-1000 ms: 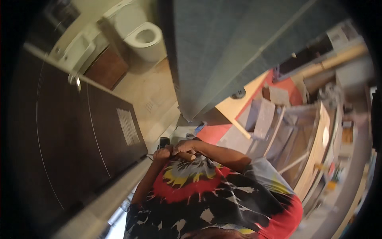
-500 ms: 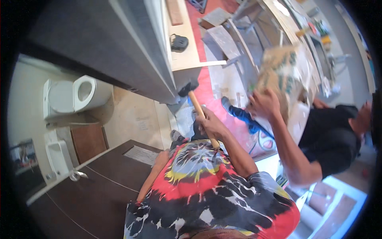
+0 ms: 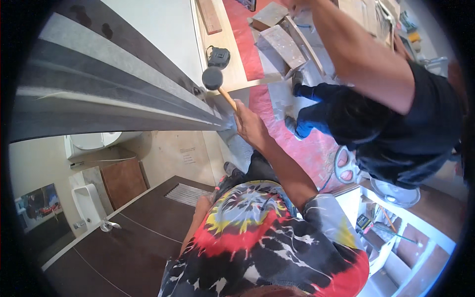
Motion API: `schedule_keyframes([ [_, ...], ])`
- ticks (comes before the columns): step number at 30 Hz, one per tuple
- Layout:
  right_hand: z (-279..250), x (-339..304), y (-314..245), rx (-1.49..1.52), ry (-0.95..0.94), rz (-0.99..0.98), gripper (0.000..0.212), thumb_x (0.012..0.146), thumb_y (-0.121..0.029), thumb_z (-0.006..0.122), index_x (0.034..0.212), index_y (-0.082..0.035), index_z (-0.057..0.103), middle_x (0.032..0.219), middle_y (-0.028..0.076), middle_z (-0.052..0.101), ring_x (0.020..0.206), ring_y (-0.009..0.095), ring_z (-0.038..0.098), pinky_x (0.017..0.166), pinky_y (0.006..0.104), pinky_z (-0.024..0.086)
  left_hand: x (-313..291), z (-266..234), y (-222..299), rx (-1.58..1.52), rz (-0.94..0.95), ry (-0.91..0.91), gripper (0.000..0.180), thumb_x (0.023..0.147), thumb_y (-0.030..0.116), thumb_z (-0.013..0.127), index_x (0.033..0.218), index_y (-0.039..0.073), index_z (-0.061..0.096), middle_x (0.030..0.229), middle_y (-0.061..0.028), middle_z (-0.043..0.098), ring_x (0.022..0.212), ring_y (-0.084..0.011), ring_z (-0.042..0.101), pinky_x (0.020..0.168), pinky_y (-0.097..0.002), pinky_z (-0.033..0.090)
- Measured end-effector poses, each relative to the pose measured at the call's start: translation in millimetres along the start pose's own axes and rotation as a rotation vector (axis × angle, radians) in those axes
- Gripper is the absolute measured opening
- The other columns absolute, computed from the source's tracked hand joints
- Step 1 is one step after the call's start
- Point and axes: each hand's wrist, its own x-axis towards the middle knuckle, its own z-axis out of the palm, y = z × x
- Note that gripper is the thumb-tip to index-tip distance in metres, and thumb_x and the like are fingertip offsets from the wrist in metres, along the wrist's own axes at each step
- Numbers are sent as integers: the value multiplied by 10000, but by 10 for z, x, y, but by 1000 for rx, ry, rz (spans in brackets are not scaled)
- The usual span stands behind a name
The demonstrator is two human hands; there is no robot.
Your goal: The person installs a wooden cabinet frame against a wall, using a rubber mallet to tap the pieces into place. They then use a utility knife to trim excess material and a scraper to smooth the edges of the installed wood.
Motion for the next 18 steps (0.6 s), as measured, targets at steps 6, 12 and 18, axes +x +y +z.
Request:
schedule_keyframes([
  [6, 14, 217, 187, -173, -158, 61, 405, 966, -114, 532, 1358, -56, 446, 906, 270, 638, 809, 483, 622, 658, 540, 466, -12, -192, 470, -39, -52, -174, 431, 959, 396, 562, 954, -7, 715, 922, -330, 648, 925, -502, 632, 767, -563, 496],
  [12, 100, 78, 228, -128, -110, 98, 327, 967, -154, 522, 1284, -86, 476, 833, 309, 625, 798, 509, 620, 665, 577, 455, 75, 41, 267, -149, -70, -55, 496, 893, 497, 651, 899, 6, 721, 776, -302, 642, 769, -479, 657, 647, -540, 476],
  [18, -106, 91, -6, -54, -104, 25, 305, 985, -203, 494, 1268, -110, 429, 837, 304, 632, 789, 513, 619, 664, 608, 431, 55, -124, 296, -81, -136, -140, 443, 954, 423, 567, 967, 7, 719, 924, -303, 675, 939, -494, 645, 831, -558, 492],
])
